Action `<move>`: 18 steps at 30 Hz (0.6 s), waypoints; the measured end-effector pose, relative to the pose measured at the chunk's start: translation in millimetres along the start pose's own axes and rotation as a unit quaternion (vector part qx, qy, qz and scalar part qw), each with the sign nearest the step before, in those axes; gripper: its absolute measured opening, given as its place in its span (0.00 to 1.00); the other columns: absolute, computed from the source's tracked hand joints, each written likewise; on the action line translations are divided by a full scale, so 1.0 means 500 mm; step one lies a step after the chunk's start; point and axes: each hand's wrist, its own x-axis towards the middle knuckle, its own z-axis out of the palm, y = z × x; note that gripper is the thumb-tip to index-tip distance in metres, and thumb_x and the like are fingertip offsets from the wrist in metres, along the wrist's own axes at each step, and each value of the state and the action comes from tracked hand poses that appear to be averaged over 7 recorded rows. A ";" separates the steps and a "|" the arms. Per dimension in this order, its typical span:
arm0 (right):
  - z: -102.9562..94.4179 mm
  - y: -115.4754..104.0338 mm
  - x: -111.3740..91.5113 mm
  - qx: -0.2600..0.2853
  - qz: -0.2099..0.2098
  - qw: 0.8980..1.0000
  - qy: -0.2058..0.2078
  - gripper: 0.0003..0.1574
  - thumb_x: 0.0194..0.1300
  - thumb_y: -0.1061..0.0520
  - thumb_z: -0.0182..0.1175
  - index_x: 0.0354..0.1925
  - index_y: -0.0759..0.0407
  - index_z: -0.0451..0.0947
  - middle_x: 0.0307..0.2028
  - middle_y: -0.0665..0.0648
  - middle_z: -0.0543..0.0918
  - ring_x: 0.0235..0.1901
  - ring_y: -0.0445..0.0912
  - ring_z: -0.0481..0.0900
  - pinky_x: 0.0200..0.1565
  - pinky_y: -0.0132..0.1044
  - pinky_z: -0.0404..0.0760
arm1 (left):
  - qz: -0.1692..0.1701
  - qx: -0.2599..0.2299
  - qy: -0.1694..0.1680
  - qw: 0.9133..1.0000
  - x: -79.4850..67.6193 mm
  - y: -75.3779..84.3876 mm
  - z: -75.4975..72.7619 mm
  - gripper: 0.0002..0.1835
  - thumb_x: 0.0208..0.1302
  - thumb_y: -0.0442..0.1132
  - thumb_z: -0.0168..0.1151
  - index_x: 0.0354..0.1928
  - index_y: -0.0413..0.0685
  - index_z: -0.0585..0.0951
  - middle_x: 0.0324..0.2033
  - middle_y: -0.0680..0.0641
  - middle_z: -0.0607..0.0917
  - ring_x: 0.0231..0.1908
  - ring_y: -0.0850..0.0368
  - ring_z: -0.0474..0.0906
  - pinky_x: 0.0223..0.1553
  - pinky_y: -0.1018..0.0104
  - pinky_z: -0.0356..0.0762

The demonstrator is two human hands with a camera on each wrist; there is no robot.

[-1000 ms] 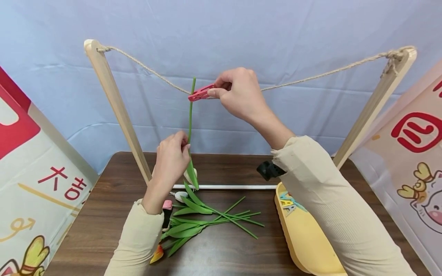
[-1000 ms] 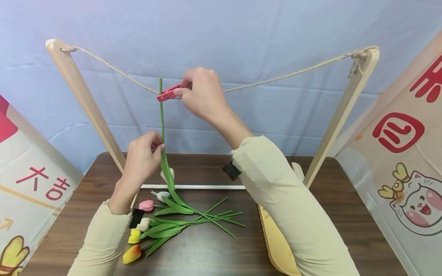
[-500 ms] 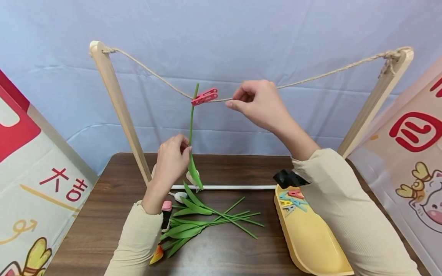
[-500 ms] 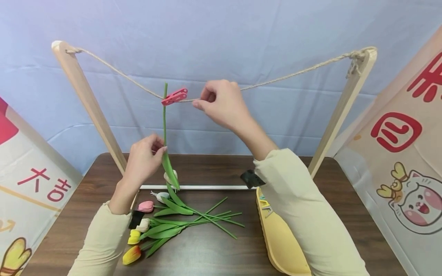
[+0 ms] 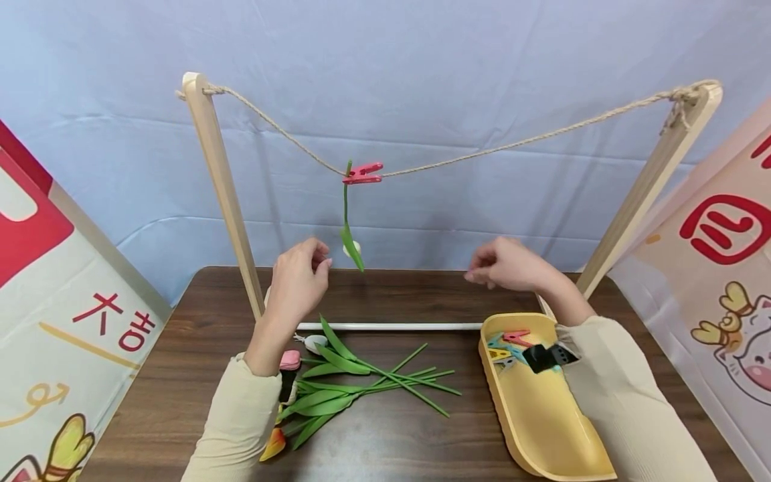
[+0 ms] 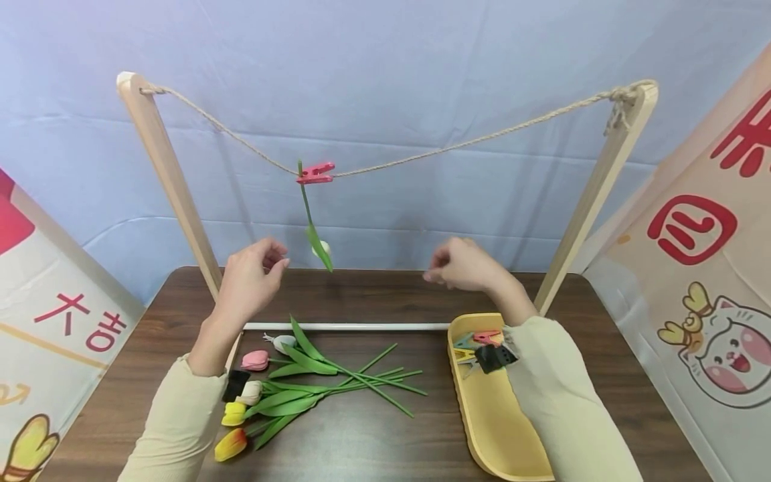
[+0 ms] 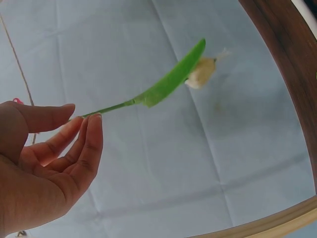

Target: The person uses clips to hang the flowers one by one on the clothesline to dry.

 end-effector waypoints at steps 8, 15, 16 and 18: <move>0.086 0.189 -0.060 0.090 0.082 0.991 -0.058 0.09 0.55 0.71 0.50 0.23 0.66 0.76 0.17 0.55 0.76 0.16 0.48 0.73 0.18 0.37 0.71 | -0.010 0.003 -0.016 1.000 -0.002 -0.004 0.004 0.06 0.58 0.32 0.59 0.37 0.38 0.78 0.30 0.43 0.81 0.31 0.48 0.77 0.36 0.55 0.71; 0.153 0.283 -0.110 0.118 0.176 0.974 -0.078 0.10 0.53 0.73 0.50 0.19 0.66 0.71 0.12 0.52 0.67 0.10 0.40 0.60 0.15 0.32 0.61 | -0.014 0.001 -0.018 1.000 -0.006 -0.007 0.004 0.06 0.59 0.33 0.58 0.37 0.38 0.78 0.30 0.43 0.81 0.31 0.48 0.77 0.35 0.54 0.72; 0.161 0.292 -0.115 0.116 0.182 0.973 -0.078 0.11 0.51 0.74 0.50 0.18 0.65 0.71 0.11 0.51 0.67 0.09 0.39 0.59 0.14 0.31 0.60 | -0.014 0.001 -0.018 1.000 -0.006 -0.007 0.005 0.06 0.59 0.33 0.58 0.37 0.38 0.78 0.30 0.43 0.81 0.31 0.48 0.77 0.35 0.54 0.72; 0.175 0.307 -0.124 0.116 0.185 0.973 -0.077 0.13 0.51 0.74 0.50 0.15 0.63 0.68 0.09 0.49 0.64 0.09 0.38 0.58 0.13 0.30 0.59 | -0.013 0.001 -0.018 1.000 -0.006 -0.008 0.005 0.06 0.59 0.33 0.58 0.37 0.38 0.78 0.30 0.43 0.81 0.31 0.48 0.77 0.35 0.54 0.72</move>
